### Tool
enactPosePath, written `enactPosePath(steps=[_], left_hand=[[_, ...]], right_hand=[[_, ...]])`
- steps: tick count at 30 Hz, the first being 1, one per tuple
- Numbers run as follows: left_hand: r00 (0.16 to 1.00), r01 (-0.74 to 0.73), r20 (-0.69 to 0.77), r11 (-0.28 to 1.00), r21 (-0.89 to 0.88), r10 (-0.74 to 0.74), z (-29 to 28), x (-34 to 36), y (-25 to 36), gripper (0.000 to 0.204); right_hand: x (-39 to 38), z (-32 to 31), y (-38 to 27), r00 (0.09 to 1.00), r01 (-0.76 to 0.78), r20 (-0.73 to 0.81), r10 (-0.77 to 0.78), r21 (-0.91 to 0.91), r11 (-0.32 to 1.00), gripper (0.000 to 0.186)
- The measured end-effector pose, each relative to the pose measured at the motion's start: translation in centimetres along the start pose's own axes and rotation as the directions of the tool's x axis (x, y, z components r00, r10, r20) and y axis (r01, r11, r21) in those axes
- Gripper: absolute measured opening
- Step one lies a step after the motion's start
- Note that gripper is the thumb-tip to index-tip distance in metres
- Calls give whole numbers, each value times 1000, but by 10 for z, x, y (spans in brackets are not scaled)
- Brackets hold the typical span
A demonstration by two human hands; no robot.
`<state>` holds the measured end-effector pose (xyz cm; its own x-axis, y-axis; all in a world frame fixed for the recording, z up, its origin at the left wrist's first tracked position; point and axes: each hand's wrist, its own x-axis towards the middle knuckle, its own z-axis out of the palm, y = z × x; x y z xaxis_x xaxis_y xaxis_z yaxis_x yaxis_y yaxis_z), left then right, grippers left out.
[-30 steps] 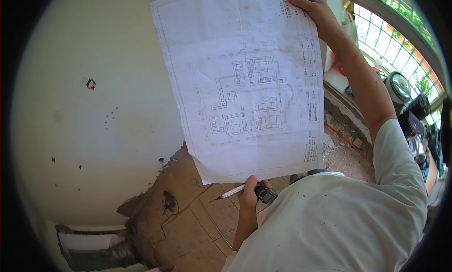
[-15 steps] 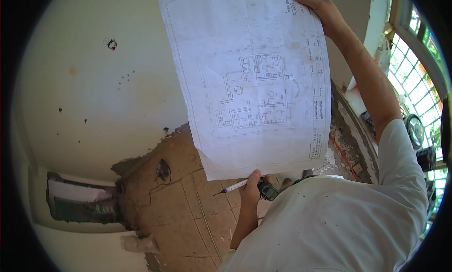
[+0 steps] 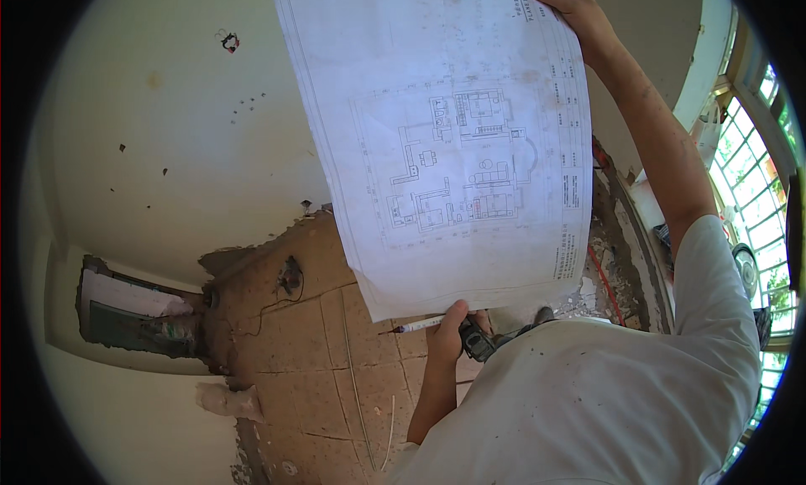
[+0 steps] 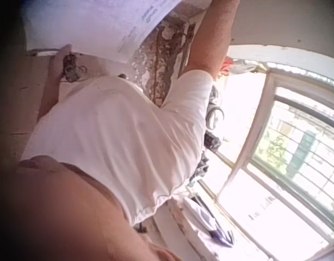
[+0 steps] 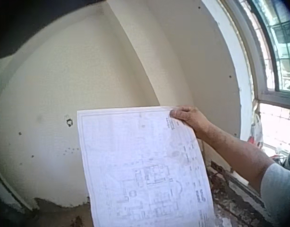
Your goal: Reviewing architectural blueprints and preparing tools for measurement in a room under renovation.
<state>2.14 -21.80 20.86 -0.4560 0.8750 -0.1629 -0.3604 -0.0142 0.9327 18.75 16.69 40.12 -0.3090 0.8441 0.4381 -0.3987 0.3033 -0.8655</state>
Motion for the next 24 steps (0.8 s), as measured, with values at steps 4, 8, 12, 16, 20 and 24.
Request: enactPosePath(steps=[4,8,12,16,20,24], left_hand=[[996,30,-80,1000,7,-29,-5,-1,-5,25],[997,9,-71,1000,9,-9,-4,-3,-9,29],[998,4,-61,1000,4,-4,-8,-2,-16,33],[999,14,-52,999,-52,-17,-13,1,-20,40],[995,-95,-24,995,12,95,-13,6,-19,54],[981,-191,24,981,-38,192,-16,20,-19,54]], right_hand=[[-1,5,2,996,-84,-12,85,59,995,24],[-1,2,4,996,-85,19,84,83,993,25],[2,1,10,998,-63,38,59,109,992,27],[-1,4,6,996,-91,1,91,47,995,28],[1,-11,24,997,-65,38,64,21,998,31],[6,-13,37,999,-35,22,36,-41,999,31]])
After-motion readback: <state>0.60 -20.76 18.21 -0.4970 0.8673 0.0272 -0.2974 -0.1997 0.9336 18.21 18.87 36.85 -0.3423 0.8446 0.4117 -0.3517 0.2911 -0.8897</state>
